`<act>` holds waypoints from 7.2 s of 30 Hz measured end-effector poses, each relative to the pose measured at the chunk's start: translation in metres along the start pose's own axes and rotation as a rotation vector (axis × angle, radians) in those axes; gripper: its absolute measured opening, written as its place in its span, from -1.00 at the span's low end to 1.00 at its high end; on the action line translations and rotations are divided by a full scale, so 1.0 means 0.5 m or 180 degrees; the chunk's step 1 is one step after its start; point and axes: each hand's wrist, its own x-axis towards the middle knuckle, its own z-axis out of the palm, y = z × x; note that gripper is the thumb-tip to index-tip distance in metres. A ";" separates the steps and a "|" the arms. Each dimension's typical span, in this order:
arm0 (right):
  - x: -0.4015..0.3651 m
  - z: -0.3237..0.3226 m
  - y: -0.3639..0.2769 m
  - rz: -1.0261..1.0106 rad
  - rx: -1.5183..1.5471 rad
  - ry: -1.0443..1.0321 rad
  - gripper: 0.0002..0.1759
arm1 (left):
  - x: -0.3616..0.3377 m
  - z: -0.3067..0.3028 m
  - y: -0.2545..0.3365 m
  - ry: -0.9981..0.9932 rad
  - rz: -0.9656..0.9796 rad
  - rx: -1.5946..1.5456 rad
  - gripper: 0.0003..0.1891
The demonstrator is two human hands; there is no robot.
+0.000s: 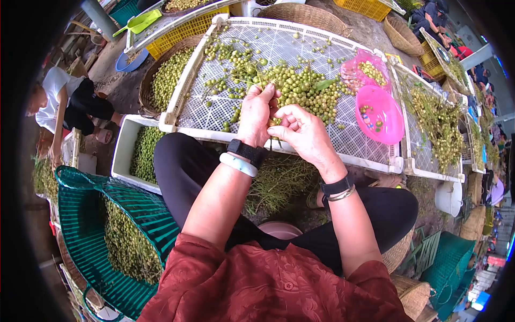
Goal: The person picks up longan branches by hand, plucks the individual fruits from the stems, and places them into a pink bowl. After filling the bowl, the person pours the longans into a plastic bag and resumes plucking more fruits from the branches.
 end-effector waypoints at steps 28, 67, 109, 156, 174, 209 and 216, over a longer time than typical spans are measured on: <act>0.047 -0.079 0.024 -0.0176 -0.1000 -0.0069 -0.87 | -0.021 -0.006 -0.009 -0.1009 -0.0569 0.1085 -0.84; 0.004 -0.144 0.074 0.0381 0.1189 -0.0082 -0.79 | 0.003 0.018 -0.043 -0.1485 -0.0589 -0.0198 -0.85; 0.059 -0.093 0.132 0.0788 0.1150 -0.0170 -0.90 | 0.025 -0.014 -0.100 -0.0959 -0.0650 0.0692 -0.92; 0.146 -0.512 0.419 0.1408 -0.3294 0.0235 -0.78 | 0.048 0.036 -0.099 -0.0838 -0.1205 0.1345 -0.75; 0.110 -0.493 0.363 0.1744 -0.1776 -0.0152 -0.89 | 0.059 0.032 -0.117 -0.0977 -0.0991 0.1329 -0.86; 0.112 -0.523 0.411 0.1289 -0.2828 0.0465 -0.82 | 0.047 0.028 -0.116 -0.1016 -0.0810 0.0841 -0.87; 0.133 -0.346 0.120 0.0054 -0.0968 -0.0142 -0.86 | 0.039 0.059 -0.077 -0.0865 -0.0921 0.0358 -0.88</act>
